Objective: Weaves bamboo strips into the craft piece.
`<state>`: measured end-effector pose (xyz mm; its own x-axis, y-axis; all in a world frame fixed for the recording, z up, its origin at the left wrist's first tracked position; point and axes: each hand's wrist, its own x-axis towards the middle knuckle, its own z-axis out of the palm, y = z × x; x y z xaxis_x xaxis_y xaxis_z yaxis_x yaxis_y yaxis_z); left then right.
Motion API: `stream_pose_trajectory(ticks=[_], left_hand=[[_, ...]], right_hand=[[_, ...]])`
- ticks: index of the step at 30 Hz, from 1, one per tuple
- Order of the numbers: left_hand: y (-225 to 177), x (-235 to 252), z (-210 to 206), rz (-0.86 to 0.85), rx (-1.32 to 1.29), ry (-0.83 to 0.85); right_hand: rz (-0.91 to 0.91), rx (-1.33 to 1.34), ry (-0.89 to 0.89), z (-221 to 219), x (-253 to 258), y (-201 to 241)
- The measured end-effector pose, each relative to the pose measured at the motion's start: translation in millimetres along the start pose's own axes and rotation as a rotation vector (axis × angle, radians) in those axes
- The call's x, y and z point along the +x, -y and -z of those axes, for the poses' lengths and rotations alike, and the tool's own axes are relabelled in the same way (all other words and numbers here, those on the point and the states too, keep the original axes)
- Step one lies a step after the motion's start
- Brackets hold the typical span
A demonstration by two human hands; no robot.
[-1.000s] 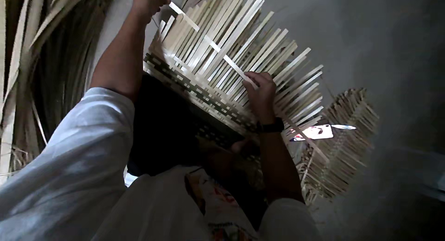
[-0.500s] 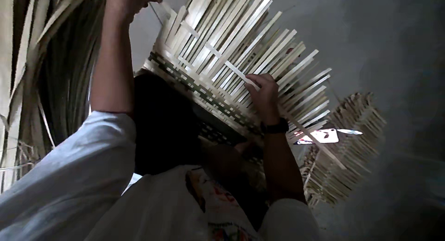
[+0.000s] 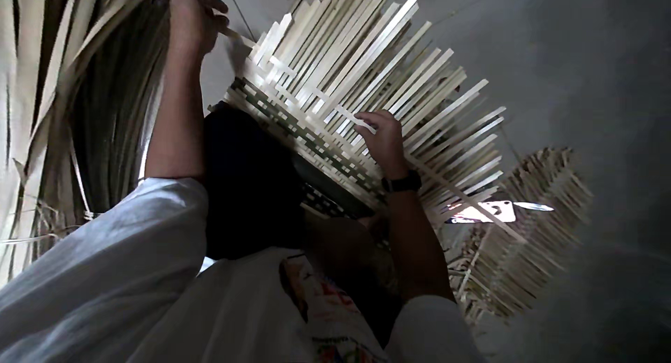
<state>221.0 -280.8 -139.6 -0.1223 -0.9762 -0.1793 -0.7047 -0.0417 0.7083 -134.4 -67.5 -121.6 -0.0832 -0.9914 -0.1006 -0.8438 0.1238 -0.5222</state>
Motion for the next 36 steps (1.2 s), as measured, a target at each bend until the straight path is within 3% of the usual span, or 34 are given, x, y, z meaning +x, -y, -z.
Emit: stream_pose_trajectory(ticks=[2, 7, 11, 14, 26, 31, 36], left_hand=[[0.0, -5.8, -5.7, -0.045, 0.052, 0.023], [-13.9, -10.5, -4.2, -0.116, 0.191, -0.127], [-23.0, -10.4, -19.1, -0.155, 0.191, 0.194], [-17.6, -1.4, -23.9, -0.139, 0.162, 0.288], [0.3, 15.1, -23.3, -0.162, -0.100, 0.386], [12.3, 13.8, -25.2, -0.228, -0.342, 0.392], [23.0, 14.8, -38.1, -0.137, -0.635, 0.424]], right_hand=[[0.018, 0.012, -0.030, -4.6, 1.5, -4.9], [-0.011, 0.022, -0.026, -9.1, 5.4, -0.6], [-0.002, 0.024, -0.021, -6.9, 3.8, -0.8], [0.005, 0.016, -0.012, -6.6, 3.6, -1.5], [0.049, -0.005, 0.005, -6.0, 4.0, -6.9], [0.045, 0.001, 0.012, -6.0, 4.1, -6.8], [0.062, 0.006, 0.015, -7.6, 4.8, -11.9]])
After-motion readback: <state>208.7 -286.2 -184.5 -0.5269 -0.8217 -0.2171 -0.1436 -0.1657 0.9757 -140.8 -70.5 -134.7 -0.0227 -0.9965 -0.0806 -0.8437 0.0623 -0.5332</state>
